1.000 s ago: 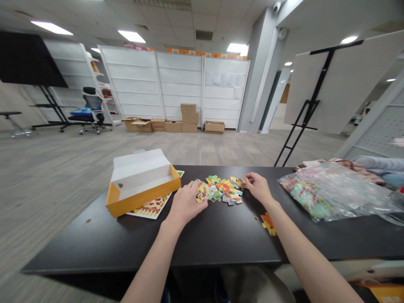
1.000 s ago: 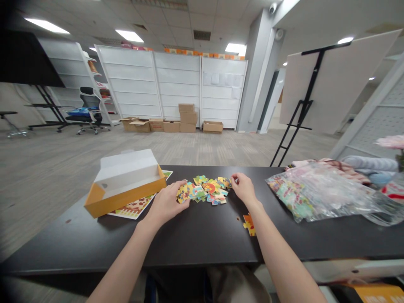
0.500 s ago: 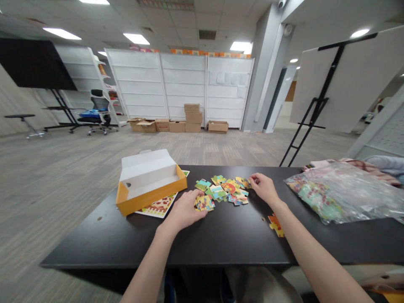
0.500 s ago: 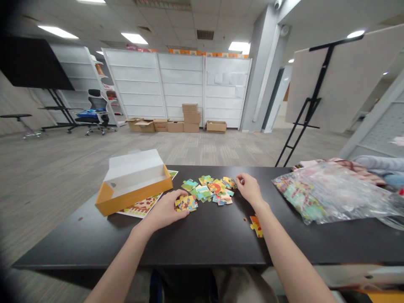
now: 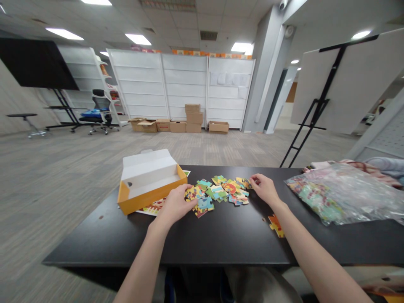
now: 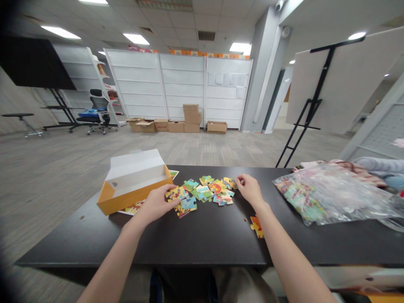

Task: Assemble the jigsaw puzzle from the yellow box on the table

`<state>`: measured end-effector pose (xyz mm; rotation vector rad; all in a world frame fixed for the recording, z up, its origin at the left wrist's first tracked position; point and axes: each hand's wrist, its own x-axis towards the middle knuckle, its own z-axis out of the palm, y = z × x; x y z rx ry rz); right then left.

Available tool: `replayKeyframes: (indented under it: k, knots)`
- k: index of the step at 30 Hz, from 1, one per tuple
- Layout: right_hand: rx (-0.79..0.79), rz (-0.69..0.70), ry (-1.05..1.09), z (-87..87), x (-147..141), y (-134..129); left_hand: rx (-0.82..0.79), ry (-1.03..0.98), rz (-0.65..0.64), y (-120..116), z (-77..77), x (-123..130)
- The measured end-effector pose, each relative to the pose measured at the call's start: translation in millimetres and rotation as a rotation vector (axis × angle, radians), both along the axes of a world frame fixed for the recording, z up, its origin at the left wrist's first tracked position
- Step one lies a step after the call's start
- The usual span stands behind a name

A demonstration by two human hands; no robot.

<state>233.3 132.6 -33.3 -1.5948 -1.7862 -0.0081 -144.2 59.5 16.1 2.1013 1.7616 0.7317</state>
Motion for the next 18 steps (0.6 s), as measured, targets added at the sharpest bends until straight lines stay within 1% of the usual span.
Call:
replayKeyframes:
  k: [4,8,12,15,18]
  knots:
    - [0.002,0.000,-0.009,2.1,-0.7,-1.5,-0.017,0.051,0.007,-1.9,4.0,-5.4]
    - [0.022,0.021,-0.033,13.3,-10.5,-6.8,-0.039,0.049,-0.022,-5.9,9.9,-1.9]
    - [-0.006,0.136,-0.099,24.9,-29.1,-17.2,-0.039,0.014,-0.119,-9.9,13.3,9.6]
    - [-0.058,0.231,-0.191,27.3,-41.3,-25.8,-0.027,0.003,-0.186,-14.0,15.1,21.8]
    - [-0.090,0.260,-0.263,27.2,-49.3,-31.8,-0.037,0.011,-0.233,-19.0,18.7,34.8]
